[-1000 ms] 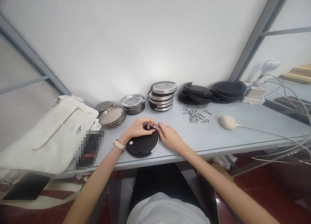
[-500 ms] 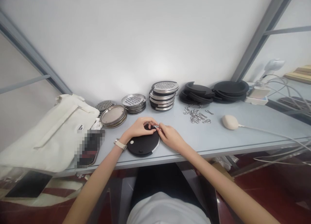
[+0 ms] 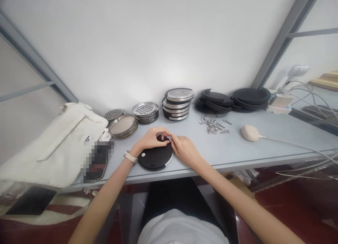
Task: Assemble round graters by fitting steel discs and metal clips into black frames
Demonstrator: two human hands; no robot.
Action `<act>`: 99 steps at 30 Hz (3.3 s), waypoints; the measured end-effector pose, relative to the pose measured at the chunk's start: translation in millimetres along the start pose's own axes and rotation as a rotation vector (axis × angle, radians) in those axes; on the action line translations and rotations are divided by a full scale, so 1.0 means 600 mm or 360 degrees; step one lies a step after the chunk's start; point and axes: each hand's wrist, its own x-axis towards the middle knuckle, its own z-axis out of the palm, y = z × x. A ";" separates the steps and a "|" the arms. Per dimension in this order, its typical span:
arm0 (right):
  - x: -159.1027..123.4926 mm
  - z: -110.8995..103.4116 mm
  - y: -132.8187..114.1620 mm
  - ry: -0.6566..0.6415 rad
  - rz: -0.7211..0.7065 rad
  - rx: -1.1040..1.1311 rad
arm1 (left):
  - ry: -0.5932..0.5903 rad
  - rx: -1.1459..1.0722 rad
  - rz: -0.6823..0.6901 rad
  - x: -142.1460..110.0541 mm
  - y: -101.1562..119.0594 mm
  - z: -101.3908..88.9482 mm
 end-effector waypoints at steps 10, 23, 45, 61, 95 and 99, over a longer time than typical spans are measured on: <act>-0.002 0.004 0.000 0.0060 -0.0037 -0.0076 | -0.0020 -0.0031 -0.0002 0.000 -0.001 0.000; 0.001 -0.003 0.004 -0.0087 0.0135 0.0464 | -0.0018 0.0074 0.0016 0.000 0.000 -0.001; 0.003 -0.003 0.008 -0.0140 0.0173 0.0468 | -0.0002 0.0135 -0.0029 0.001 -0.003 0.000; 0.000 -0.005 0.008 -0.0110 0.0207 0.0578 | -0.0006 0.0069 -0.0094 -0.002 0.004 -0.001; 0.009 -0.003 0.012 -0.0218 0.0173 0.0446 | -0.0019 0.0135 0.0000 0.000 -0.006 0.002; 0.009 -0.003 0.012 -0.0219 0.0186 0.0445 | -0.0006 0.0126 0.0012 0.000 -0.004 0.002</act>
